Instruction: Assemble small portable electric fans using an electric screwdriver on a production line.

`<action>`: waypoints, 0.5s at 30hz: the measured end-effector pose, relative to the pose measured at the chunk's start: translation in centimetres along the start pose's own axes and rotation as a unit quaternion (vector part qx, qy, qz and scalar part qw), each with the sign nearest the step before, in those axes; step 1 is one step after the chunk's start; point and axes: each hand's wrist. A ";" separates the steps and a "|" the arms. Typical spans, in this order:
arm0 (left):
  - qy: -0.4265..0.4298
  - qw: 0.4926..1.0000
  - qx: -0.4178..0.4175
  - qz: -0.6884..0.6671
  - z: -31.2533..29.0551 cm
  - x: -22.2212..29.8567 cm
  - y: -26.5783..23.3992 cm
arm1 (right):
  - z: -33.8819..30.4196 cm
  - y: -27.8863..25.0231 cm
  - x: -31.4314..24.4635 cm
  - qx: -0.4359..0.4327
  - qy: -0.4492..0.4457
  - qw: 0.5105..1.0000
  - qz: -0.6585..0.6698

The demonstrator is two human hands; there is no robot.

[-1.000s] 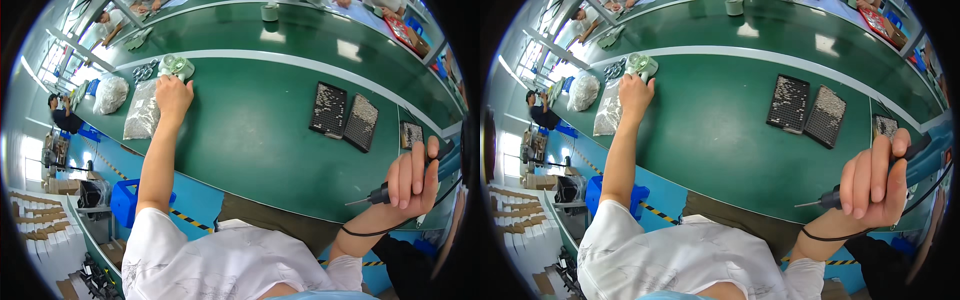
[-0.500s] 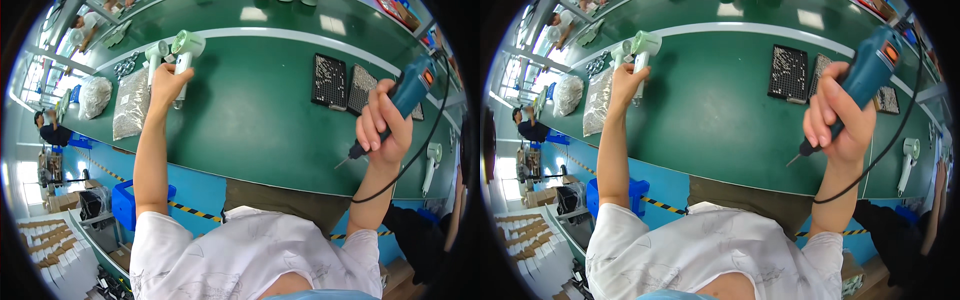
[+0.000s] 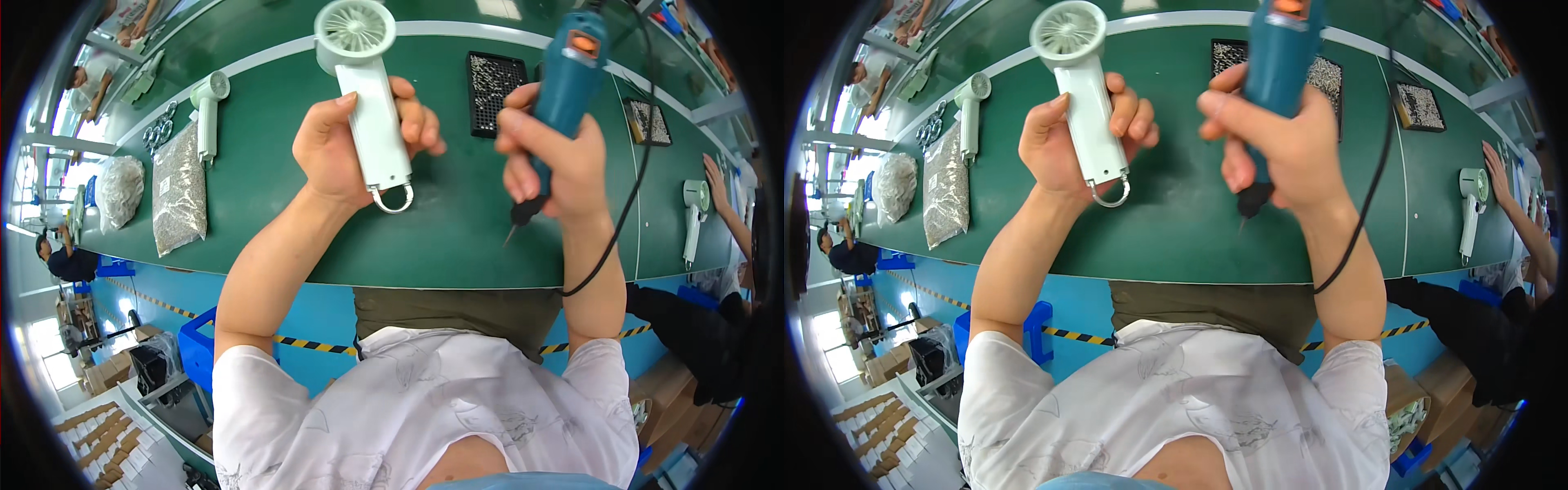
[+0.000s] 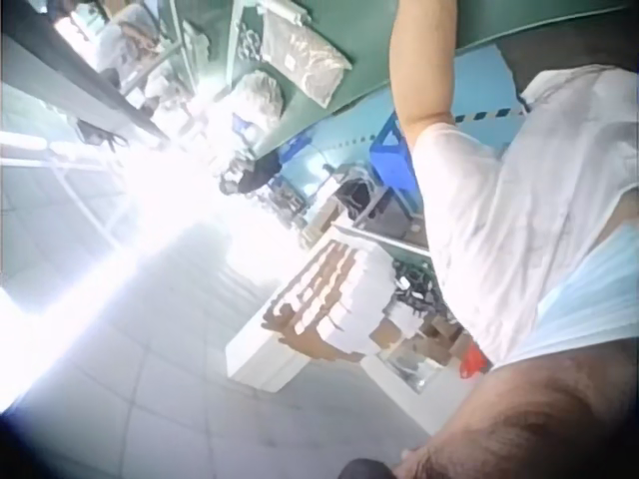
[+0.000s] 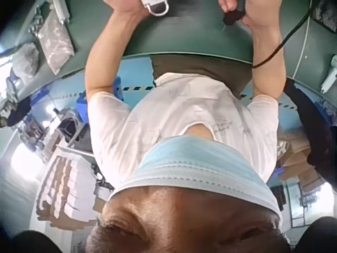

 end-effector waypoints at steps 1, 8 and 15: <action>-0.006 0.999 -0.031 0.010 0.5 0.2 0.3 | -0.2 0.6 0.5 -0.003 0.011 1.000 -0.016; 0.049 0.991 -0.127 0.015 2.6 -0.4 1.2 | -1.7 3.1 2.6 -0.029 0.014 0.998 -0.050; 0.044 0.995 -0.010 0.093 0.9 -1.2 1.5 | -1.0 3.0 2.8 -0.071 0.066 0.995 -0.014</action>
Point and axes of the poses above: each hand's wrist, its own z-axis towards the middle knuckle, its own y-axis out of the palm, x = y × z, and after that the axes turned 1 degree about -x, right-handed
